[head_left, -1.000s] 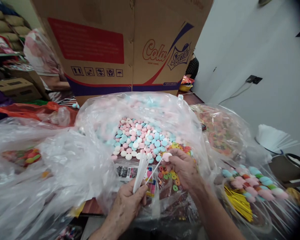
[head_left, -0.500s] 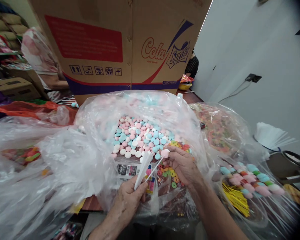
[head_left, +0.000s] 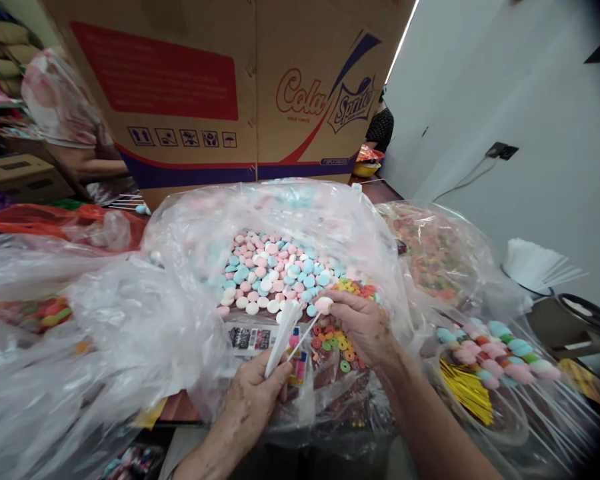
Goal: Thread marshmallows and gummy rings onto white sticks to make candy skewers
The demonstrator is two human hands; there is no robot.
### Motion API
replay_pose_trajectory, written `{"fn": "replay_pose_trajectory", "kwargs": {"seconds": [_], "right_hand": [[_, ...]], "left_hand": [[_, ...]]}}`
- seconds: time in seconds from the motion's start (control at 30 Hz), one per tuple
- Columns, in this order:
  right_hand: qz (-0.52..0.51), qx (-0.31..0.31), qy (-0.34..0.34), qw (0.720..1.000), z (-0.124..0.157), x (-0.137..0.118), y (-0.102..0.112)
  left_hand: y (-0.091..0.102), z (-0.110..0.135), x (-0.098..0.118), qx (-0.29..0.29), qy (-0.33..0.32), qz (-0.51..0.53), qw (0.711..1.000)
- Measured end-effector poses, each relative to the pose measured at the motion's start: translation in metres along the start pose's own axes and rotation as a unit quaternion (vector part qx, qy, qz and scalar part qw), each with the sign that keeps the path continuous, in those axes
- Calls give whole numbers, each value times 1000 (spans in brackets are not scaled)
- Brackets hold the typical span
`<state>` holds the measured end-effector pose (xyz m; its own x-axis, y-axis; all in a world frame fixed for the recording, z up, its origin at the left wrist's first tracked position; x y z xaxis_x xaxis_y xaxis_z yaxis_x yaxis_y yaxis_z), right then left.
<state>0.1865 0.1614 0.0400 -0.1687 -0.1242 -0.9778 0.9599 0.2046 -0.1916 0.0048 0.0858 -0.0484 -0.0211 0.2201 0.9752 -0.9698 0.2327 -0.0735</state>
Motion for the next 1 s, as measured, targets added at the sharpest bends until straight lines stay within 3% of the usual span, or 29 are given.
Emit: {"fn": "replay_pose_trajectory", "kwargs": {"seconds": [0.2, 0.37, 0.57, 0.7, 0.9, 1.0], "right_hand": [[140, -18, 23, 990, 1, -4, 1], [279, -10, 100, 955, 6, -17, -7], [325, -28, 133, 936, 12, -16, -24], [391, -29, 197, 898, 22, -23, -38], [455, -108, 245, 849, 39, -13, -75], [457, -138, 217, 852, 42, -10, -75]], "left_hand": [[-1, 0, 1, 6, -22, 5, 1000], [-2, 2, 12, -2, -16, 1, 1000], [0, 5, 13, 19, 1, 4, 1000], [-1, 7, 14, 26, 4, 11, 1000], [3, 7, 16, 27, -3, 4, 1000], [3, 3, 9, 21, -14, 17, 1000]]}}
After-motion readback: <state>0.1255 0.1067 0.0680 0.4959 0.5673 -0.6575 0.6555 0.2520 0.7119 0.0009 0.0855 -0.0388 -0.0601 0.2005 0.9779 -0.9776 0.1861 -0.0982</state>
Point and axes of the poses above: each hand's wrist, its own z-axis away from the middle knuckle, its own y-axis out of the back of the hand, x = y × z, the point moved 9 cm from there along -z, towards the middle knuckle, and after that the axes turned 11 degrees about -x, right-handed, at the moved point
